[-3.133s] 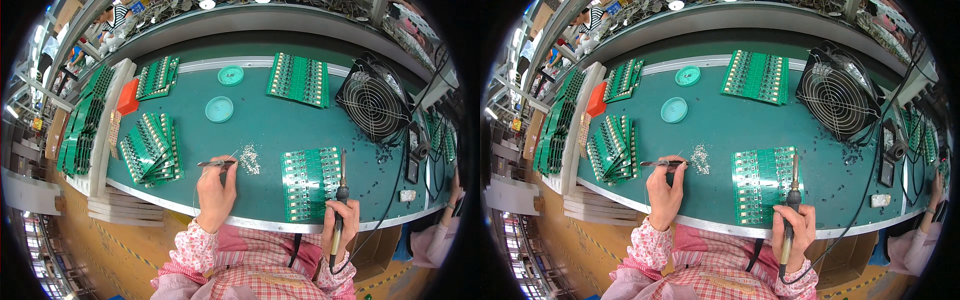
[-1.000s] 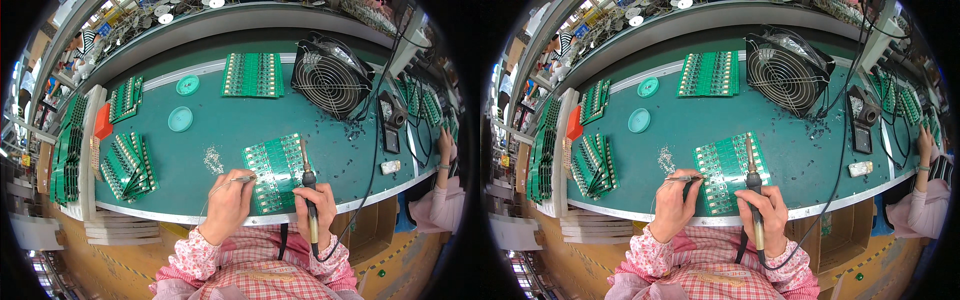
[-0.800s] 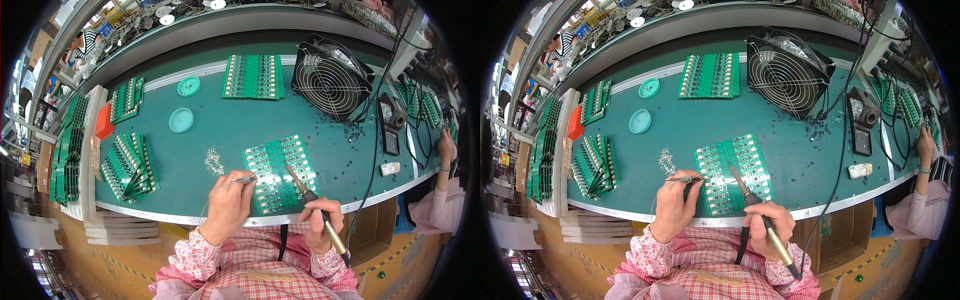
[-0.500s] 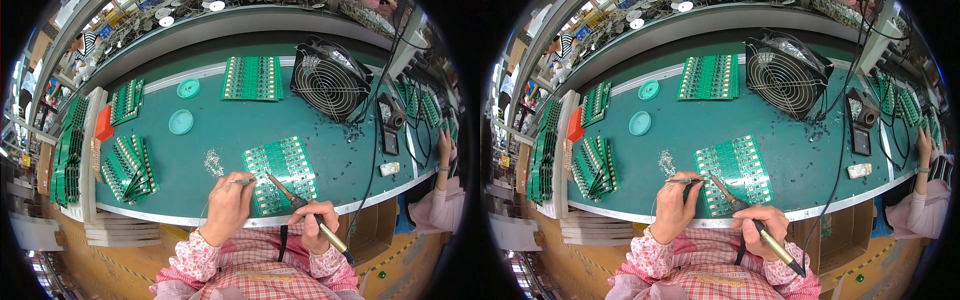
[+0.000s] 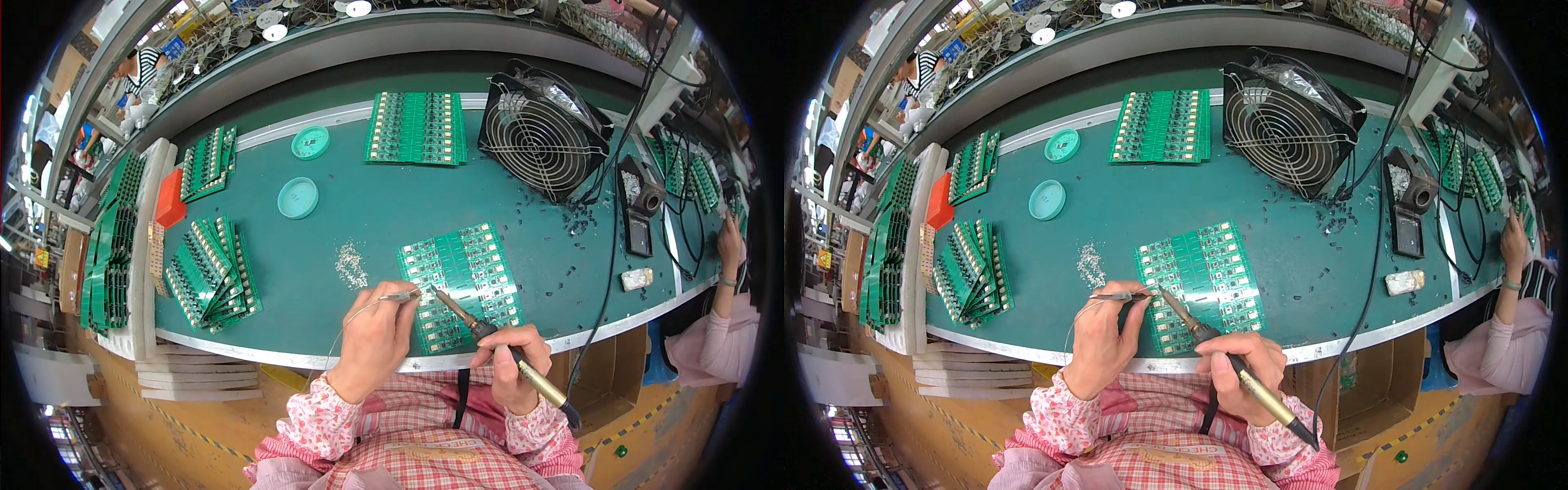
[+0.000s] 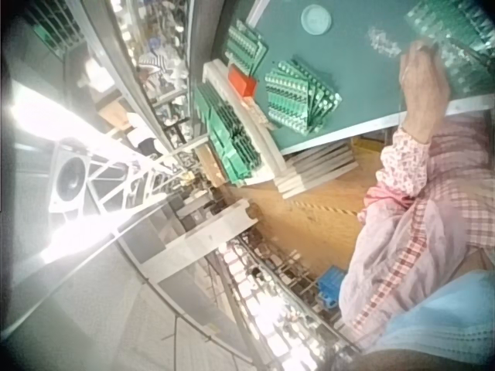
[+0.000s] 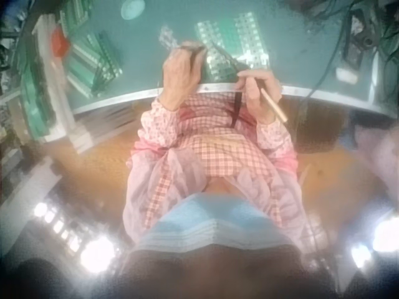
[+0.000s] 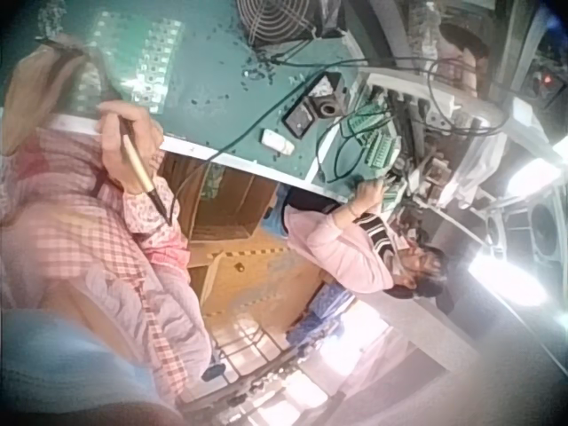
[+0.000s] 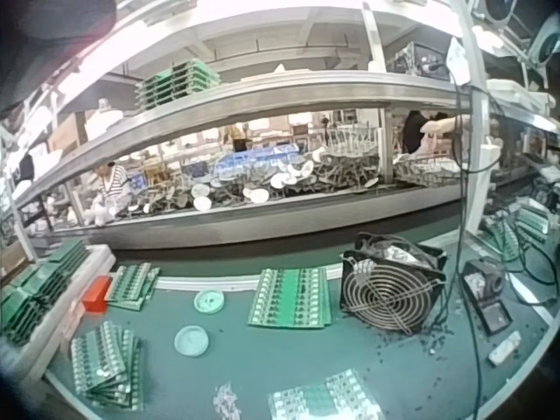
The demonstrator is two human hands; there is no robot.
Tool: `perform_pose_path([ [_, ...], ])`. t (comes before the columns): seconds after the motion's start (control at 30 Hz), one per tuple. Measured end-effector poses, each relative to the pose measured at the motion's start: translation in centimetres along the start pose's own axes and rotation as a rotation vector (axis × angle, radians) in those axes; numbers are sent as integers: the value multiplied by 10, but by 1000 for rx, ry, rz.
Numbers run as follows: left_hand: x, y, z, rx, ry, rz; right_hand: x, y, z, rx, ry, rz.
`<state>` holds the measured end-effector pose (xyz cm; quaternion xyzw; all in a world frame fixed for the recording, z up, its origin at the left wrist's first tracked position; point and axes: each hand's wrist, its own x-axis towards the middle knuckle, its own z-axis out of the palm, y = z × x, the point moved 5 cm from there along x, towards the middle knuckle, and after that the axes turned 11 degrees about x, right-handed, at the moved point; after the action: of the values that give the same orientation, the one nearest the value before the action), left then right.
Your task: The person solders electronic components onto circuit boards using a soldering iron and solder wire.
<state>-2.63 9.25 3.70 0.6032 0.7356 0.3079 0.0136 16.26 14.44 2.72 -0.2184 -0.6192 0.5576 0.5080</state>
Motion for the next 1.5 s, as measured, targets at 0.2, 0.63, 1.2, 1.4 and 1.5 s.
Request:
perform_pose_path([
  [0.2, -1, -1, 0, -4, 18, 11, 6, 6, 1, -72, -70, 205],
  [0.63, -2, -2, 1, -12, 31, 23, 10, 7, 8, -159, -143, 198],
  [1.2, 0, -3, 2, -16, 22, 4, 12, 4, 11, -193, -195, 38],
  [1.4, 2, -7, -3, -3, 20, -18, 9, 6, 3, -126, -38, 100],
  [1.5, 0, -2, -4, 11, 32, -52, 3, 4, -2, -167, 15, 122],
])
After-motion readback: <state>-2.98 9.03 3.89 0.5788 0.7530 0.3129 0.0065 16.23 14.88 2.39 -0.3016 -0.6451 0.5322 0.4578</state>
